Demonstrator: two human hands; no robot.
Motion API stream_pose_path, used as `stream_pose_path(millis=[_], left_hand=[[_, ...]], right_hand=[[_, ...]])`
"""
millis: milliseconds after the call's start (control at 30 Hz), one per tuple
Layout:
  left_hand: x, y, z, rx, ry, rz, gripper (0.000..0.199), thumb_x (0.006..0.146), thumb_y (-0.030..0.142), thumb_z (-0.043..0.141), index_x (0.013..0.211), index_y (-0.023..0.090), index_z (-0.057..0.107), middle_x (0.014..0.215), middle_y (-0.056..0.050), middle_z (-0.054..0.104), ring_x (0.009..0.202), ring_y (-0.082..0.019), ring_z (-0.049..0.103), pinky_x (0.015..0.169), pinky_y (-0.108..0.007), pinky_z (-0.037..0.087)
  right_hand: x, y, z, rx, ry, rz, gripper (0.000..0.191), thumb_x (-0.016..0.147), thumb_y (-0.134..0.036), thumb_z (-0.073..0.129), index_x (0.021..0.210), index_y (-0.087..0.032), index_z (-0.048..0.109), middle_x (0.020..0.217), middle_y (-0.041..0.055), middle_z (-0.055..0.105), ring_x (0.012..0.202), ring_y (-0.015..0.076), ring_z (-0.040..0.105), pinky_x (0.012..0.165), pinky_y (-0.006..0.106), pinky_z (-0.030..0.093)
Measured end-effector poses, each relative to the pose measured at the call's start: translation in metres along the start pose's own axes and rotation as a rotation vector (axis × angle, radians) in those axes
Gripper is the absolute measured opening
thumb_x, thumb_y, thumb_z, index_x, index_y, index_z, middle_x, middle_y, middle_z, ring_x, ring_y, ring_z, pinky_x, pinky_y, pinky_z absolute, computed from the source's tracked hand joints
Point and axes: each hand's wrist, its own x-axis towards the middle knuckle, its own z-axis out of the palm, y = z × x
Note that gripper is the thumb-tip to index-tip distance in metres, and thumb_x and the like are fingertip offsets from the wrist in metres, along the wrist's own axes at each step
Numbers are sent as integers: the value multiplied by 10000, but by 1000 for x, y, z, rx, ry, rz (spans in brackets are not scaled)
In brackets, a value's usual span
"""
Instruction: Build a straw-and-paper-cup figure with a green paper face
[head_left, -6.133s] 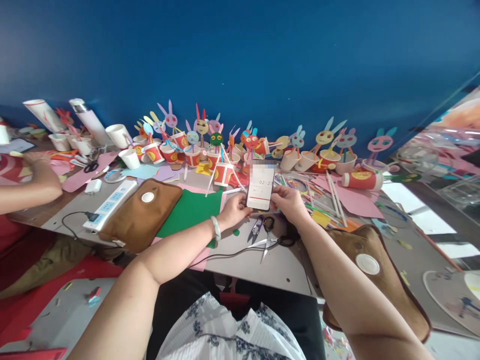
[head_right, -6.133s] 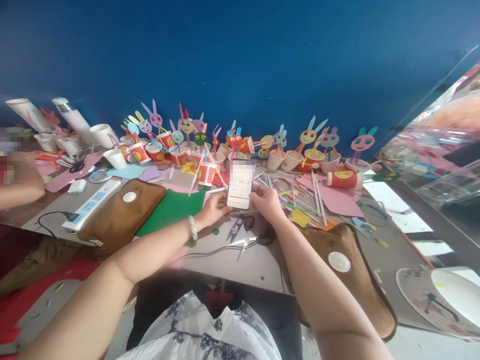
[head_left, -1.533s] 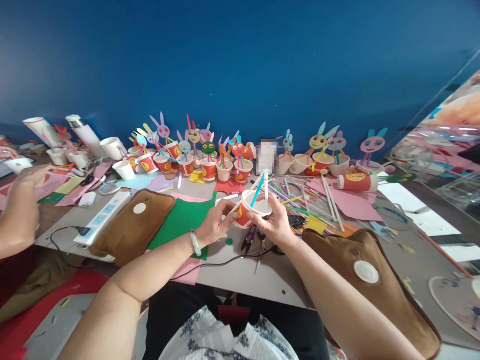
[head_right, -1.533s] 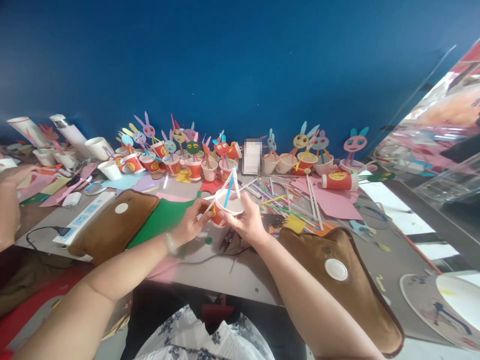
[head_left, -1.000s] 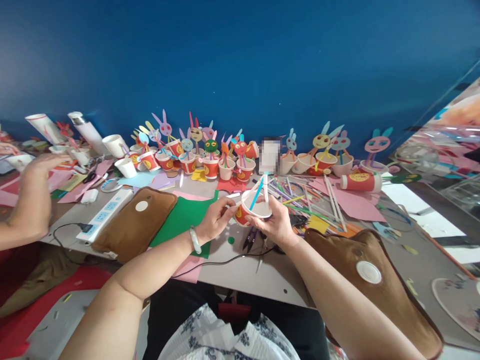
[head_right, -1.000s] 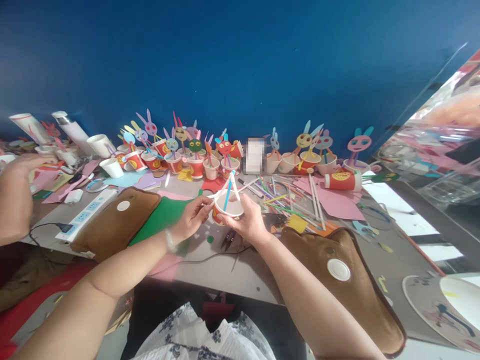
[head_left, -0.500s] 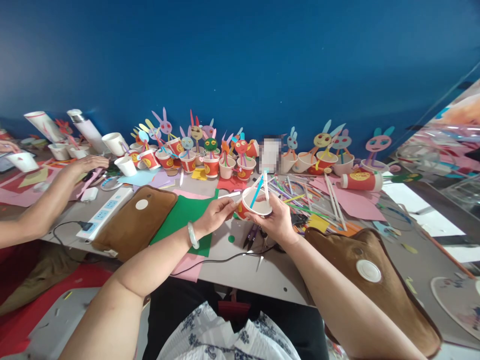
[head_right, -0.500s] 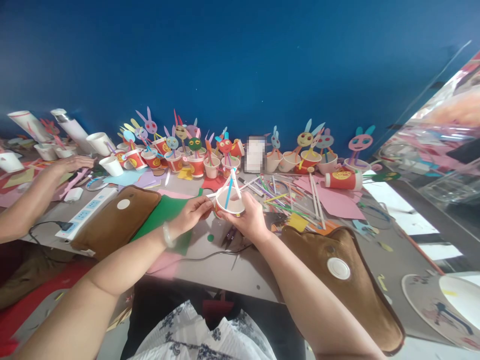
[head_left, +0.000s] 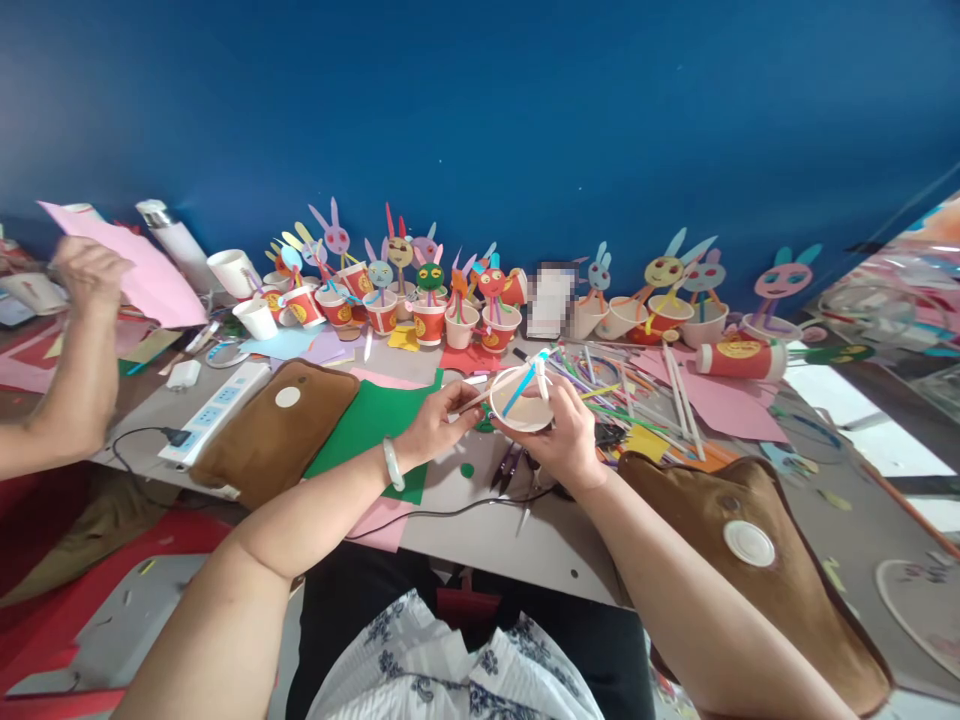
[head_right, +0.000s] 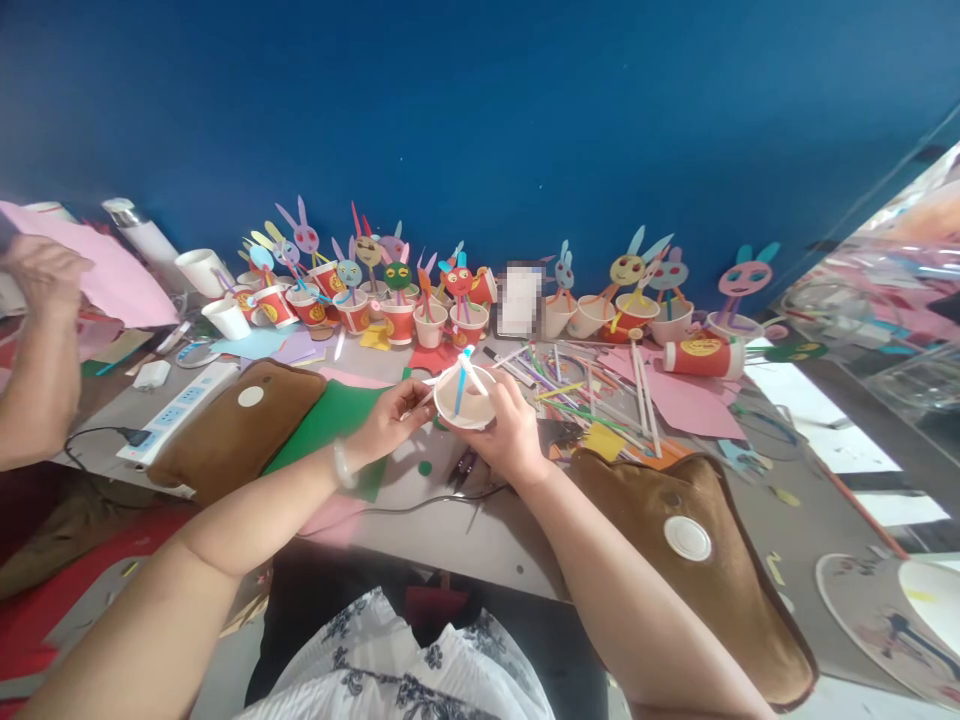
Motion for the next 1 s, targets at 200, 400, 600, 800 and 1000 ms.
stream_pose_path(millis=[200, 400, 600, 800, 1000], left_hand=[[-1, 0, 0, 216, 42, 194, 597, 764, 423, 827, 1248, 194, 562, 1251, -141, 635, 1079, -232, 640, 938, -379, 513], [0, 1, -4, 257, -64, 257, 671, 747, 494, 819, 1305, 224, 561, 1339, -142, 629, 1236, -298, 610, 1067, -467, 468], [1, -1, -6, 283, -70, 250, 629, 699, 455, 854, 1225, 206, 615, 1223, -122, 679, 1062, -282, 665, 918, -428, 535], [2, 0, -3, 299, -159, 202, 552, 700, 339, 844, 1187, 182, 637, 1170, -113, 704, 1018, -267, 684, 896, -406, 538], [0, -1, -1, 211, -192, 50, 580, 650, 298, 869, 1171, 178, 645, 1118, -98, 709, 891, -224, 686, 787, -350, 556]], right_hand=[[-2, -8, -3, 28, -66, -15, 542, 769, -485, 821, 1210, -255, 606, 1235, 164, 665, 1100, 334, 687, 897, 452, 600], [-1, -17, -5, 97, -230, -79, 540, 805, -522, 774, 1245, -257, 606, 1227, 172, 673, 1093, 336, 691, 889, 465, 604], [8, -16, -11, 258, -258, -11, 595, 814, -753, 626, 1059, -217, 714, 1195, 160, 672, 1076, 319, 675, 933, 463, 570], [12, -20, -15, 272, -310, 107, 204, 883, -405, 688, 962, -229, 754, 1201, 127, 680, 1104, 296, 657, 959, 467, 553], [17, -19, -22, 344, -392, 164, 118, 839, -278, 692, 920, -230, 763, 1092, 88, 700, 1003, 257, 675, 871, 407, 568]])
